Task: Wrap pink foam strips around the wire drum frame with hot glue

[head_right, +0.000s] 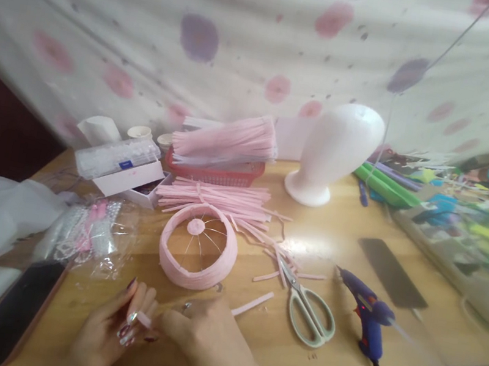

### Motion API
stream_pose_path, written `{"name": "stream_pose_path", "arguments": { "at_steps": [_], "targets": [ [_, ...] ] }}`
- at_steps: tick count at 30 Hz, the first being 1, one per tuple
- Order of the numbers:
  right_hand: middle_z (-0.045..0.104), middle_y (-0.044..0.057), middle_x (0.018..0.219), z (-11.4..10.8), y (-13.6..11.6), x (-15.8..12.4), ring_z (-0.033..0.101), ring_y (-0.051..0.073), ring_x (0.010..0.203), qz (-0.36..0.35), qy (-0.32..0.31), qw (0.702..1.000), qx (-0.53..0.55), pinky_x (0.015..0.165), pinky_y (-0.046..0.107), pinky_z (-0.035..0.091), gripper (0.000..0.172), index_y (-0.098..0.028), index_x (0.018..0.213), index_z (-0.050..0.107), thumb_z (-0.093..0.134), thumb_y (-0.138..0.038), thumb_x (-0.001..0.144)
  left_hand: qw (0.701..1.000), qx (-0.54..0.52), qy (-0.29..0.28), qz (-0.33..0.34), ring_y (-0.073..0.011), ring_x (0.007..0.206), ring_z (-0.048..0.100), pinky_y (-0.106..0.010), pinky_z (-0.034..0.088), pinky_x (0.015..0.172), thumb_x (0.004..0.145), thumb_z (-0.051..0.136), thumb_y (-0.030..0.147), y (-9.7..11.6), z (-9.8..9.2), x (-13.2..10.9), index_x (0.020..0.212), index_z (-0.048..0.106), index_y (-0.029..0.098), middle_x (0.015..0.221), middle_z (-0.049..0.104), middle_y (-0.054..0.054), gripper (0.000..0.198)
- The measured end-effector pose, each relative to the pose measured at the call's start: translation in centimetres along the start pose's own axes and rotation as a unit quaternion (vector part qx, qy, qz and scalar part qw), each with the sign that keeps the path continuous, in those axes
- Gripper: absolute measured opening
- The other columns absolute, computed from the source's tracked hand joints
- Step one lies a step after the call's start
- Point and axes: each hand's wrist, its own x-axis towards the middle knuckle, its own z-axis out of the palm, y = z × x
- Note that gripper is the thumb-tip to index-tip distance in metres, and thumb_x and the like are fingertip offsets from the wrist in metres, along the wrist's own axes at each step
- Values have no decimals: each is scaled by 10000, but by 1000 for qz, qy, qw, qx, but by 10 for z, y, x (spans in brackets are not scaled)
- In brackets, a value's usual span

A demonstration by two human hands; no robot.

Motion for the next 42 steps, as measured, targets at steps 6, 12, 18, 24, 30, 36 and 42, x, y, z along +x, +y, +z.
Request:
{"name": "stream_pose_path", "arguments": {
  "at_steps": [6, 12, 18, 24, 30, 36, 42],
  "targets": [
    [720, 19, 728, -10, 5, -4, 646, 146, 637, 31, 12, 999, 26, 584, 236, 405, 192, -212, 1007, 725, 539, -256, 1019, 994, 102, 19, -31, -56, 442, 460, -181, 388, 444, 608, 925, 527, 2, -11, -1, 643, 733, 145, 522, 541, 27, 430],
    [746, 25, 775, -34, 20, -8, 691, 133, 672, 57, 63, 996, -12, 616, 214, 477, 230, -208, 1030, 723, 495, -181, 1027, 937, 310, 74, 144, -108, 566, 576, -219, 484, 544, 816, 776, 520, 16, 3, 8, 1014, 770, 196, 697, 663, -9, 380],
    [767, 50, 888, -52, 38, -8, 721, 166, 780, 54, 111, 989, -85, 690, 258, 544, 172, -189, 981, 715, 551, -139, 991, 742, 526, 149, 389, -137, 797, 612, -251, 536, 745, 897, 689, 280, 22, 17, 22, 1044, 740, 245, 915, 645, -18, 159],
    [761, 58, 905, -46, 41, -6, 724, 181, 818, 62, 106, 989, -85, 707, 282, 568, 186, -207, 972, 732, 561, -135, 981, 657, 601, 86, 446, -141, 843, 626, -259, 555, 769, 922, 628, 140, 10, 17, 19, 1004, 738, 238, 926, 617, -20, 168],
    [750, 60, 901, -41, 41, -5, 720, 170, 795, 58, 104, 991, -60, 685, 265, 557, 195, -198, 990, 729, 543, -140, 993, 657, 608, 82, 439, -127, 867, 628, -241, 548, 792, 917, 623, 89, 5, 12, 17, 1014, 713, 219, 955, 620, -17, 185],
    [740, 47, 876, -39, 42, -6, 715, 163, 780, 67, 126, 988, -54, 688, 264, 546, 186, -201, 972, 734, 555, -156, 991, 644, 614, 76, 451, -122, 895, 629, -238, 542, 814, 926, 599, 59, 3, 10, 16, 1044, 702, 216, 969, 616, -20, 222],
    [750, 41, 875, -40, 43, -7, 722, 165, 774, 73, 116, 990, -34, 680, 261, 553, 186, -218, 969, 745, 567, -163, 982, 636, 617, 81, 456, -130, 888, 640, -251, 552, 811, 931, 592, 60, 4, 11, 15, 1036, 701, 217, 958, 628, -20, 218]
  ]
}}
